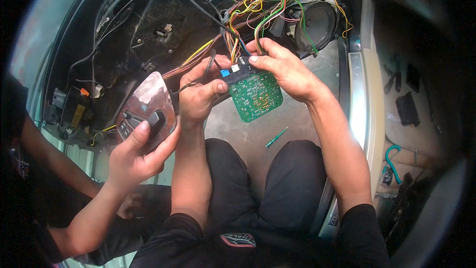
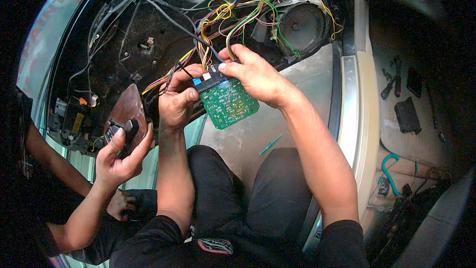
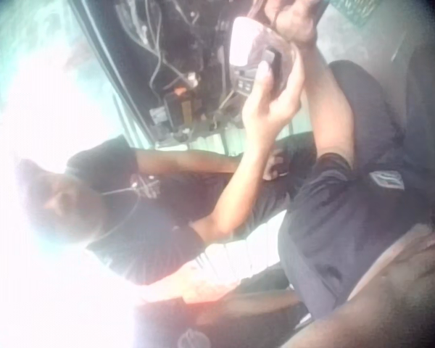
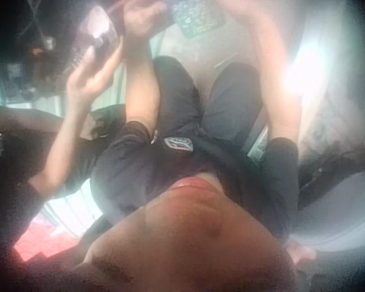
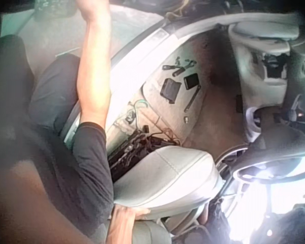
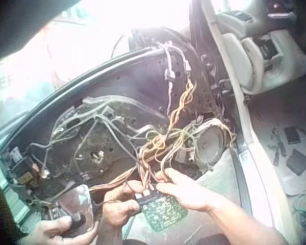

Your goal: The person is working on a car's electronic control unit, disconnecting and reconnecting various wire harnesses. They use a test light to check for power on the circuit board and manipulate a gear shift lever to test functionality.

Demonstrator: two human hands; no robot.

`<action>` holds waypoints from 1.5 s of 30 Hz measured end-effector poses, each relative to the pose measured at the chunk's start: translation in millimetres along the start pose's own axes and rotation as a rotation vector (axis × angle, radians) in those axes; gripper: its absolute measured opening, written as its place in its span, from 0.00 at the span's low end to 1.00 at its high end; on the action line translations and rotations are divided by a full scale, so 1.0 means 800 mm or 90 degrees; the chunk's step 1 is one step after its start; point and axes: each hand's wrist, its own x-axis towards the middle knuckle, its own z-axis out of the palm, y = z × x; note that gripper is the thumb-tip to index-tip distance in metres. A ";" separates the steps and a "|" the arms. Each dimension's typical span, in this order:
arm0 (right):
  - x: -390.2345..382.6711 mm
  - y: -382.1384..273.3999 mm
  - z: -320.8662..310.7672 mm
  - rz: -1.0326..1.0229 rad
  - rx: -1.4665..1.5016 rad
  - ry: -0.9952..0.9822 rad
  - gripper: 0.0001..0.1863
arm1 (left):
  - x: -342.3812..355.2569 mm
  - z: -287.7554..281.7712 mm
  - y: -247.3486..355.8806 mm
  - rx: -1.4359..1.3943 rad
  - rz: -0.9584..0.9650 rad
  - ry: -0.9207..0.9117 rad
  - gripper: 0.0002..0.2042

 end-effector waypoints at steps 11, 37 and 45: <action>-0.001 -0.001 -0.026 0.012 0.084 -0.080 0.29 | -0.007 0.012 0.017 -0.066 -0.065 0.040 0.23; -0.020 -0.027 -0.060 0.011 0.008 -0.114 0.31 | -0.009 0.014 0.004 -0.078 -0.043 0.044 0.25; -0.018 -0.028 -0.051 -0.028 -0.130 -0.105 0.27 | -0.010 0.021 0.008 -0.050 -0.035 0.085 0.24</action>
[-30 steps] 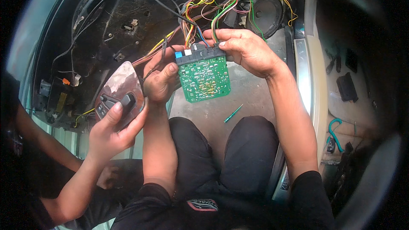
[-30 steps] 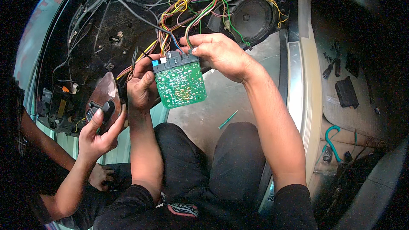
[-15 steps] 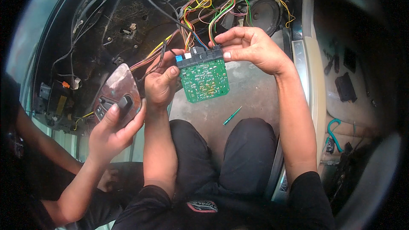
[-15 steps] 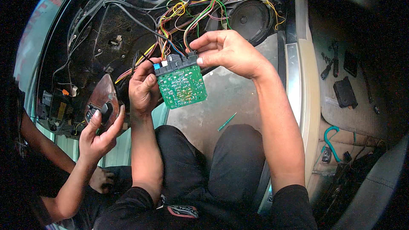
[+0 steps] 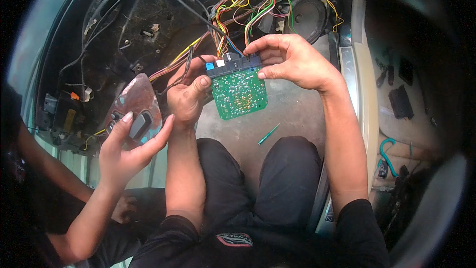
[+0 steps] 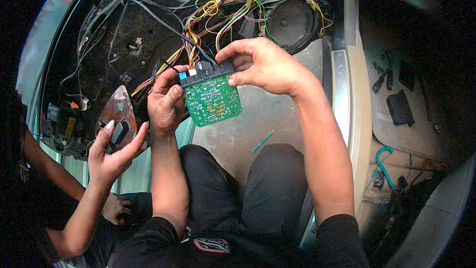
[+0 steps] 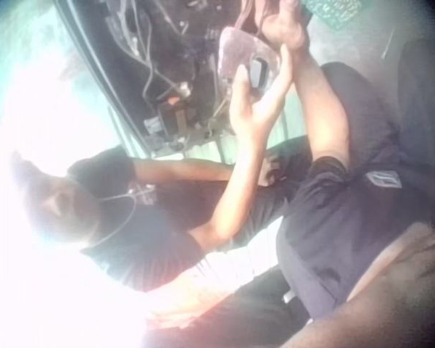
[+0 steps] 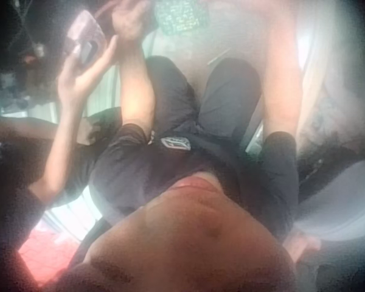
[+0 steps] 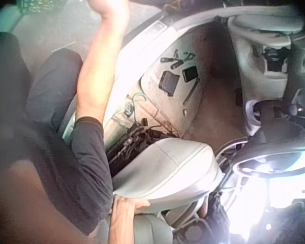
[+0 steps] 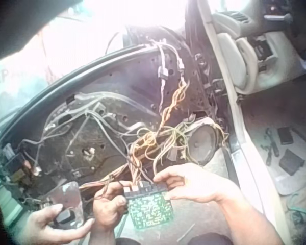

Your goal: The person is working on a car's electronic control unit, disconnecting and reconnecting various wire harnesses. They use a test light to check for power on the circuit board and manipulate a gear shift lever to test functionality.

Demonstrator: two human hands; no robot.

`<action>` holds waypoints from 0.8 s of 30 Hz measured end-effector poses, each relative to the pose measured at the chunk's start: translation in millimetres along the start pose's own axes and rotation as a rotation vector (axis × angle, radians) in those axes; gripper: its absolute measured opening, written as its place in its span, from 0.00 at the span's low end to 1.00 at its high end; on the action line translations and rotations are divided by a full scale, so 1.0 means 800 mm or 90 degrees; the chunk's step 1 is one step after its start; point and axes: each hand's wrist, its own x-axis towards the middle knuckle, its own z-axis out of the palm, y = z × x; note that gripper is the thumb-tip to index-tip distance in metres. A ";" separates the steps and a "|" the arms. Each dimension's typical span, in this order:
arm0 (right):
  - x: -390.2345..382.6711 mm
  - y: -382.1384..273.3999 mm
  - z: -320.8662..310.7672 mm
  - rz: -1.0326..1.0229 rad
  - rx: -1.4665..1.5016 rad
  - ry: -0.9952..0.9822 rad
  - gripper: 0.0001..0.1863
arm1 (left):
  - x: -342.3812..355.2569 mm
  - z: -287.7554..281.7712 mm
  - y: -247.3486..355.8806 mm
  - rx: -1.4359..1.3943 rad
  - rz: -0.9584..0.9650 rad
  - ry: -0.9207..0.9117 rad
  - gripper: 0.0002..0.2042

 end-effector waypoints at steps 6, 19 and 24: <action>0.002 -0.004 0.006 0.031 -0.063 0.043 0.22 | -0.001 0.002 0.001 -0.005 0.005 -0.001 0.23; 0.004 0.007 0.007 -0.006 -0.052 0.074 0.18 | -0.001 0.012 0.008 0.018 0.010 0.022 0.21; 0.006 0.017 0.005 -0.007 0.054 0.055 0.16 | 0.002 0.029 0.025 0.036 0.010 0.057 0.18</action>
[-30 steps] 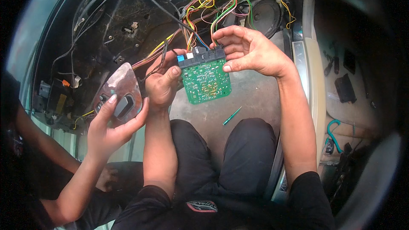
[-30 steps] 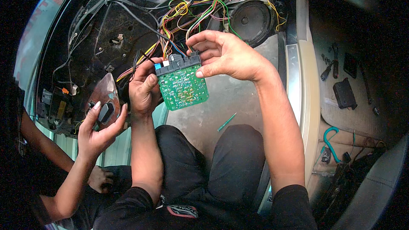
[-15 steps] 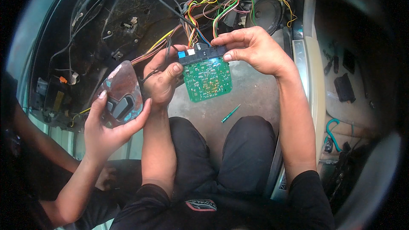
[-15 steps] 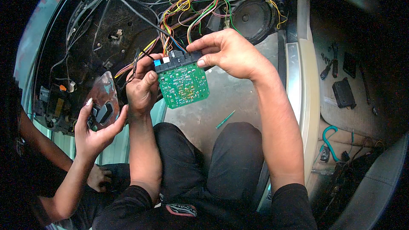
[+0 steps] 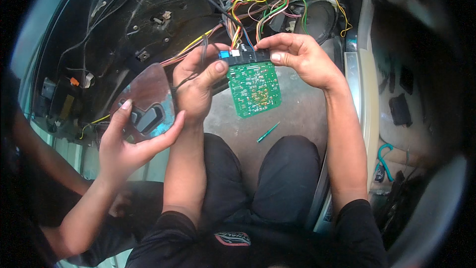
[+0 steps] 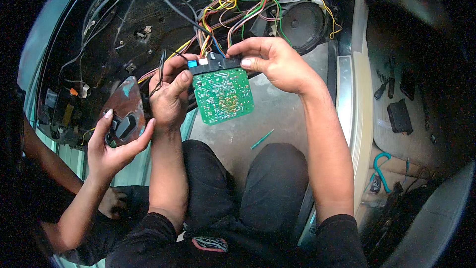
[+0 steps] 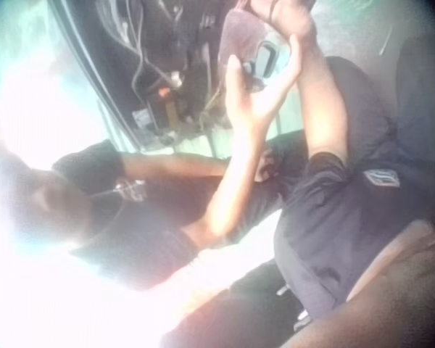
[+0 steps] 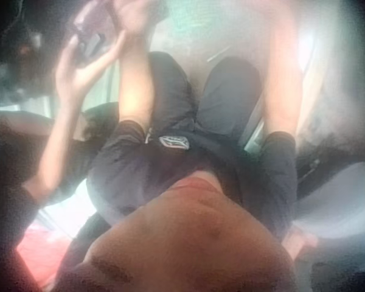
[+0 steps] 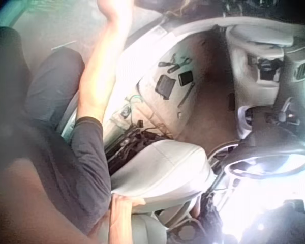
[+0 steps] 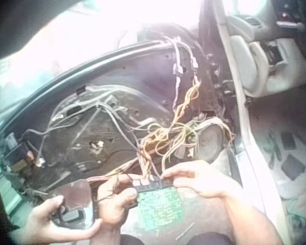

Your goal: The person is working on a car's electronic control unit, disconnecting and reconnecting various wire harnesses. They use a test light to check for power on the circuit board and manipulate a gear shift lever to test functionality.

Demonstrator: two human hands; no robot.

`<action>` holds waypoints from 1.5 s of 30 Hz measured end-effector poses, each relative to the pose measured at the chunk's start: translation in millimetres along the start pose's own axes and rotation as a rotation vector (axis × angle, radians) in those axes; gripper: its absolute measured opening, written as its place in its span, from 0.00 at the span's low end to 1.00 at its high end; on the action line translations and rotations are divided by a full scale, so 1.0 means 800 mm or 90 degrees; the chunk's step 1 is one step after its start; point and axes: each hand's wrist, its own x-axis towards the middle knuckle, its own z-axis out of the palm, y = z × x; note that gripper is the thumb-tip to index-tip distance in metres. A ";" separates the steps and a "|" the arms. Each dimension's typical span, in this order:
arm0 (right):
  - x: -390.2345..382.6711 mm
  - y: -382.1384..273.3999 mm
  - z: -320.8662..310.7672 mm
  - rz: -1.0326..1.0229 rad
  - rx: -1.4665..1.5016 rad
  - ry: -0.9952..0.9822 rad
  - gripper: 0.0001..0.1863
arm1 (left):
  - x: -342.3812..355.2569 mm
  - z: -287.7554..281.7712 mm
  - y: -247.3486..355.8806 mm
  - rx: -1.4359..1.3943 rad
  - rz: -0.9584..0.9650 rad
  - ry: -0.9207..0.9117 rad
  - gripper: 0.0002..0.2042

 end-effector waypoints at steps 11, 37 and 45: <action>-0.010 -0.045 0.032 0.049 0.006 -0.069 0.51 | 0.023 0.043 0.017 0.186 0.113 -0.056 0.15; -0.002 -0.022 0.055 0.002 0.310 -0.042 0.34 | -0.031 0.004 0.002 0.499 0.367 0.016 0.11; 0.001 -0.022 0.052 0.008 0.322 -0.044 0.35 | -0.017 0.035 -0.043 0.461 0.479 0.093 0.12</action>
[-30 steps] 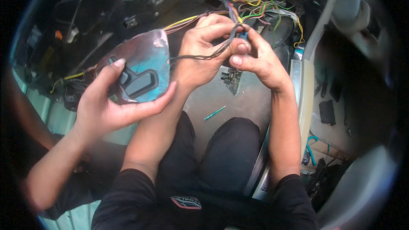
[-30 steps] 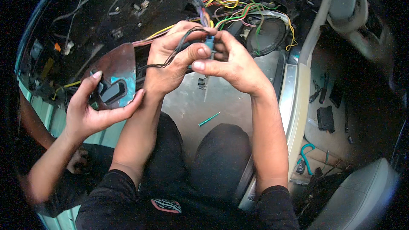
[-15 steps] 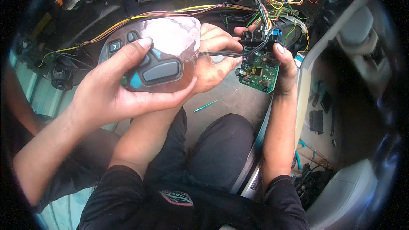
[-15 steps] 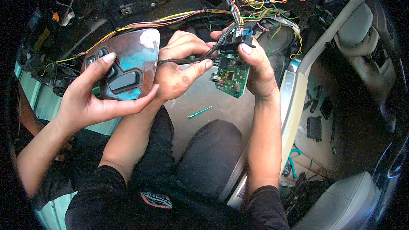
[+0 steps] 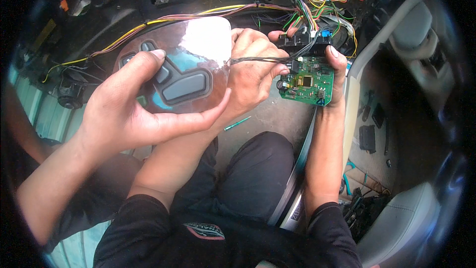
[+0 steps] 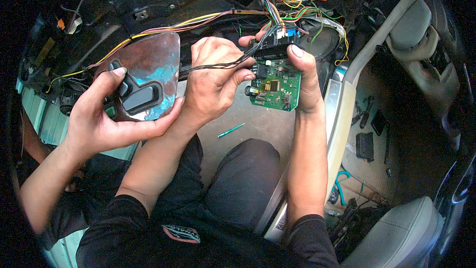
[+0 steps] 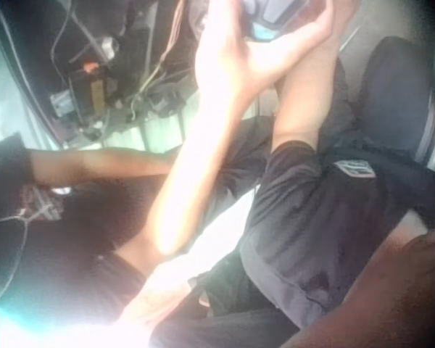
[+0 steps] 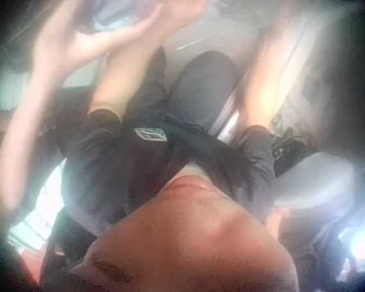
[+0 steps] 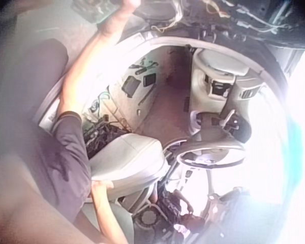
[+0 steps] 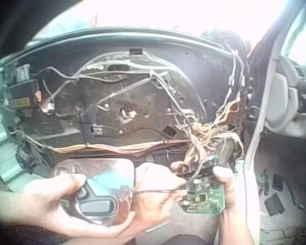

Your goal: The person is working on a car's electronic control unit, disconnecting and reconnecting various wire harnesses. They use a test light to check for power on the circuit board and manipulate a gear shift lever to test functionality.

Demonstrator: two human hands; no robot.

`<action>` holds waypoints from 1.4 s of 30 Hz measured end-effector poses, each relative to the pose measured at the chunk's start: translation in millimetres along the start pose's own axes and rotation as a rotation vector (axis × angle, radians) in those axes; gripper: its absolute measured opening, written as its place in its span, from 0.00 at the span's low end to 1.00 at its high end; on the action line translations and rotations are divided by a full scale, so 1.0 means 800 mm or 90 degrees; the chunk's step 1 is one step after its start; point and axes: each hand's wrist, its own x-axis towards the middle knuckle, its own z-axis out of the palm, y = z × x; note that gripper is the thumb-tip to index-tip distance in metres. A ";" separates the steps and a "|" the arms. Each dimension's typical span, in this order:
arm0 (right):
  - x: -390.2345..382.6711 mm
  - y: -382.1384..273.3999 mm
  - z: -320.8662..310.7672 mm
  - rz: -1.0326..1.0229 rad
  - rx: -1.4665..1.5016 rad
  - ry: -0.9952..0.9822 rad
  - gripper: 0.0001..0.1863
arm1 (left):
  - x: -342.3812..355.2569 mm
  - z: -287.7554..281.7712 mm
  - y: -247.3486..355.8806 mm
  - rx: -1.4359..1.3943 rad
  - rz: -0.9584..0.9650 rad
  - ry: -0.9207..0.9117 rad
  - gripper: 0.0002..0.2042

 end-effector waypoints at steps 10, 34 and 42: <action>-0.001 0.000 -0.009 0.001 0.057 -0.013 0.36 | 0.007 -0.039 0.023 -0.070 -0.021 -0.157 0.12; 0.002 0.006 -0.027 -0.008 0.033 -0.036 0.41 | -0.026 -0.034 0.047 -0.257 -0.282 -0.151 0.22; 0.003 0.007 -0.025 0.000 0.033 -0.024 0.42 | -0.026 -0.030 0.051 -0.319 -0.297 -0.108 0.21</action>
